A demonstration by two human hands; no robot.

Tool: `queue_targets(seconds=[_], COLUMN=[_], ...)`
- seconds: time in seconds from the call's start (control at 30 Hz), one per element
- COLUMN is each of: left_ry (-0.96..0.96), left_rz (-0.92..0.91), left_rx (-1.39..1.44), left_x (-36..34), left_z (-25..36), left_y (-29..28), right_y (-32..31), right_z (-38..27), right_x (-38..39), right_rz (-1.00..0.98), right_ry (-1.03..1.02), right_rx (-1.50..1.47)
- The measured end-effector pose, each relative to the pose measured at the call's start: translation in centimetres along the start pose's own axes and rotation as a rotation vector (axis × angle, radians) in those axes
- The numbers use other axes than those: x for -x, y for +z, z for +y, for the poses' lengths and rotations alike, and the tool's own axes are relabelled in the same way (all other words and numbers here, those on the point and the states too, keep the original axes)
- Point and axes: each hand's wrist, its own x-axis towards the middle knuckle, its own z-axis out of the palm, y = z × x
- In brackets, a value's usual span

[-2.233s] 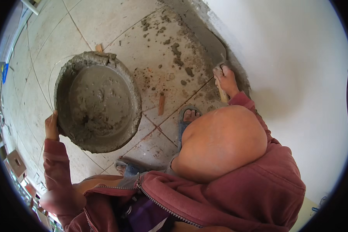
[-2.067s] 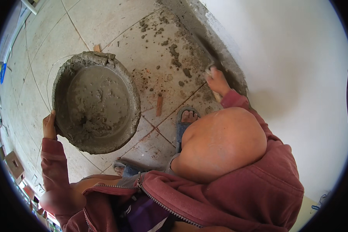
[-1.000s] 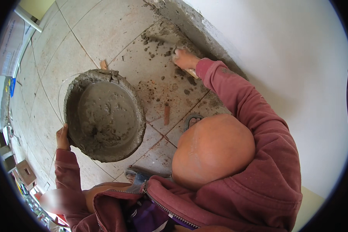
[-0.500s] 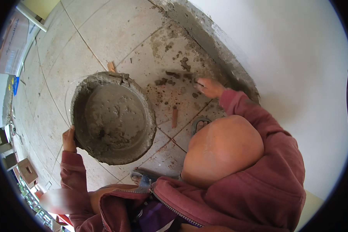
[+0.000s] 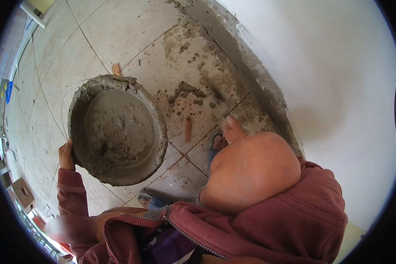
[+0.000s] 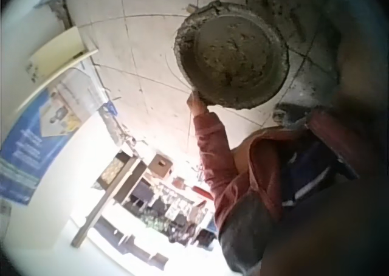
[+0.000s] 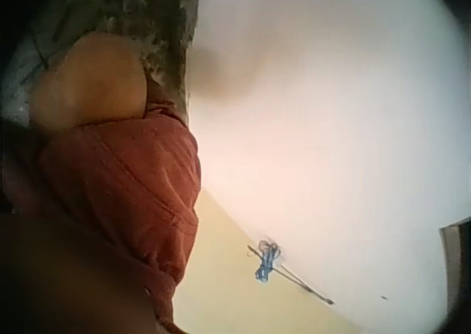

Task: Apply cement or plaster to the base of a wall using a trowel.

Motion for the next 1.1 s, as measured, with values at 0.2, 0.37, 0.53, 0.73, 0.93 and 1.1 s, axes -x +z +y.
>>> queue_targets(seconds=[0.2,0.37,0.53,0.73,0.93,1.1], left_ry=[0.001,-0.004,0.005,0.001,0.017,-0.007], left_rz=[-0.019,0.005,0.014,0.011,-0.007,-0.026], left_rx=[-0.01,-0.006,-0.034,-0.086,-0.03,0.03], left_x=[0.2,0.0,0.0,0.3,-0.6,-0.4], left_z=[0.0,-0.2,-0.5,0.6,-1.1,-0.4], left_y=[0.1,0.1,-0.3,0.4,-0.6,-0.1], right_y=[-2.1,-4.2,-3.8,-6.5,-7.3,-4.3], right_z=[-5.5,-7.2,-11.3,-12.2,-11.2,-11.9], right_x=[-6.0,-13.1,-18.7,-15.3,-10.4,-15.0], right_rz=[0.001,0.08,0.172,0.001,0.192,0.152], right_ry=[-0.199,-0.307,-0.238,-0.152,-0.249,-0.332], right_rx=[0.409,0.549,0.458,-0.279,0.081,0.615])
